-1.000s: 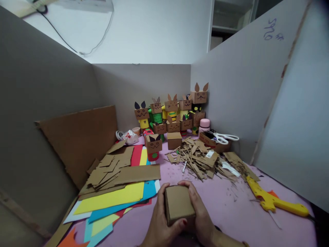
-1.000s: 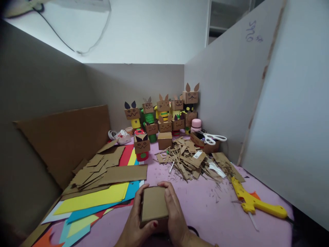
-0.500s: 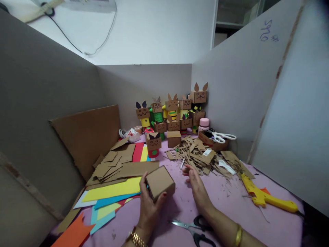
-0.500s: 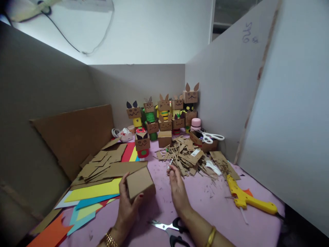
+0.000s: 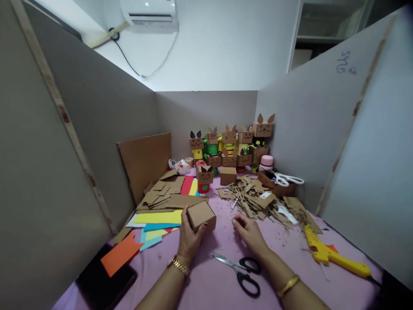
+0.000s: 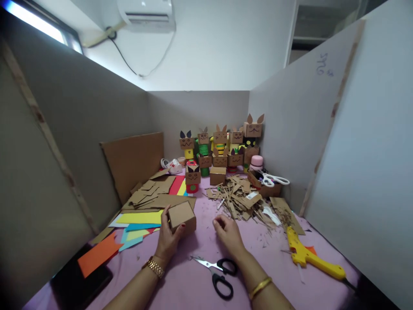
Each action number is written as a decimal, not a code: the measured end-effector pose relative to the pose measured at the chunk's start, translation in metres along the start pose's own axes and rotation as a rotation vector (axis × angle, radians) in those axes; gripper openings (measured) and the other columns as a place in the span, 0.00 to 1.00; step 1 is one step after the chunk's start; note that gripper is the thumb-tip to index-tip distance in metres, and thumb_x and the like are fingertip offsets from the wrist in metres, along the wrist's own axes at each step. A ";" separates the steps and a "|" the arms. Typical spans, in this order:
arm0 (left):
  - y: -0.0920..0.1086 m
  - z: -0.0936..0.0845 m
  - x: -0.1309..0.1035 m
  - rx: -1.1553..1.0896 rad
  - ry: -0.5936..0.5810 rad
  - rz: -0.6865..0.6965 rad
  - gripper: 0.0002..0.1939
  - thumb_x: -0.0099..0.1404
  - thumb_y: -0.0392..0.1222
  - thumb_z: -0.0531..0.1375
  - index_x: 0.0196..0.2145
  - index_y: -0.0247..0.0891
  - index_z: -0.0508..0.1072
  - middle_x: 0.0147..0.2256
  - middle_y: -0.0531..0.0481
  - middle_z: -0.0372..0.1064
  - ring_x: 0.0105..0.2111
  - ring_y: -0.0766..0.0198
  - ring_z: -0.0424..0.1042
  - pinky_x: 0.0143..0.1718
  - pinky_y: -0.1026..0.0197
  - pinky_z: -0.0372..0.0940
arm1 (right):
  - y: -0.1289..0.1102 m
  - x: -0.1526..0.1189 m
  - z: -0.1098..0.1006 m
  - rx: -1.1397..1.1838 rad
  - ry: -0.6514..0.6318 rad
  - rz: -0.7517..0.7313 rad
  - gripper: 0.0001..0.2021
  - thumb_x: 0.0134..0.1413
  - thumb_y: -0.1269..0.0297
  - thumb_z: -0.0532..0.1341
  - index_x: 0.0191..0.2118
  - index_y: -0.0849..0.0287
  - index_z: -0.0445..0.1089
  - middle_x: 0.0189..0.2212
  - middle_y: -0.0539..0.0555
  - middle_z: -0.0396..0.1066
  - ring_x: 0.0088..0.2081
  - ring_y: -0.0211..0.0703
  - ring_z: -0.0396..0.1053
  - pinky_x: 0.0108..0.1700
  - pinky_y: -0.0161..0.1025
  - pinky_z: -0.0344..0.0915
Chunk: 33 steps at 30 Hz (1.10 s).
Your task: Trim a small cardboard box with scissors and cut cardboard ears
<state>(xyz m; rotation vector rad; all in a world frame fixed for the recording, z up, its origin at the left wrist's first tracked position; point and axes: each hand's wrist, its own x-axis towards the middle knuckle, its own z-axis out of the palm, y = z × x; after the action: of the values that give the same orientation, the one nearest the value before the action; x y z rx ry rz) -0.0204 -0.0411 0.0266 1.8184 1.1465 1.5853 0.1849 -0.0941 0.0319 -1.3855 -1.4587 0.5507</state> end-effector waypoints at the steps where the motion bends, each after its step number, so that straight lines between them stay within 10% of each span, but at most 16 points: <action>1: 0.000 -0.002 -0.001 0.017 0.023 0.003 0.42 0.55 0.54 0.61 0.60 0.34 0.48 0.57 0.33 0.56 0.57 0.46 0.59 0.57 0.42 0.55 | -0.003 -0.007 -0.006 -0.054 -0.064 -0.028 0.11 0.54 0.57 0.56 0.28 0.57 0.68 0.21 0.49 0.67 0.25 0.43 0.65 0.30 0.37 0.59; 11: 0.002 0.000 0.001 0.165 0.237 -0.039 0.42 0.55 0.54 0.61 0.60 0.34 0.49 0.58 0.31 0.56 0.59 0.43 0.57 0.57 0.40 0.56 | -0.023 -0.091 -0.037 -0.457 -0.388 -0.184 0.18 0.44 0.74 0.57 0.42 0.53 0.72 0.37 0.55 0.72 0.38 0.48 0.68 0.40 0.37 0.59; 22: -0.005 0.001 0.002 0.253 0.259 -0.015 0.41 0.55 0.54 0.60 0.60 0.32 0.50 0.57 0.31 0.57 0.59 0.42 0.57 0.57 0.39 0.55 | 0.020 -0.086 -0.096 -0.605 -0.189 -0.034 0.14 0.52 0.68 0.52 0.43 0.60 0.70 0.40 0.63 0.71 0.43 0.56 0.68 0.45 0.48 0.62; 33: -0.003 0.000 -0.003 0.250 0.231 -0.010 0.41 0.55 0.54 0.61 0.60 0.32 0.50 0.57 0.30 0.57 0.59 0.42 0.57 0.58 0.39 0.54 | -0.048 -0.047 0.049 -0.492 -0.322 -0.224 0.07 0.44 0.74 0.59 0.29 0.57 0.73 0.27 0.55 0.75 0.30 0.47 0.71 0.33 0.37 0.61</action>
<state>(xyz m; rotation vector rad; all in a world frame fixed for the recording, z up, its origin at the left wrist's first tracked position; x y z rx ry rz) -0.0210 -0.0414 0.0221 1.8093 1.5162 1.7473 0.1121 -0.1338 0.0372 -1.5220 -2.0829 0.2861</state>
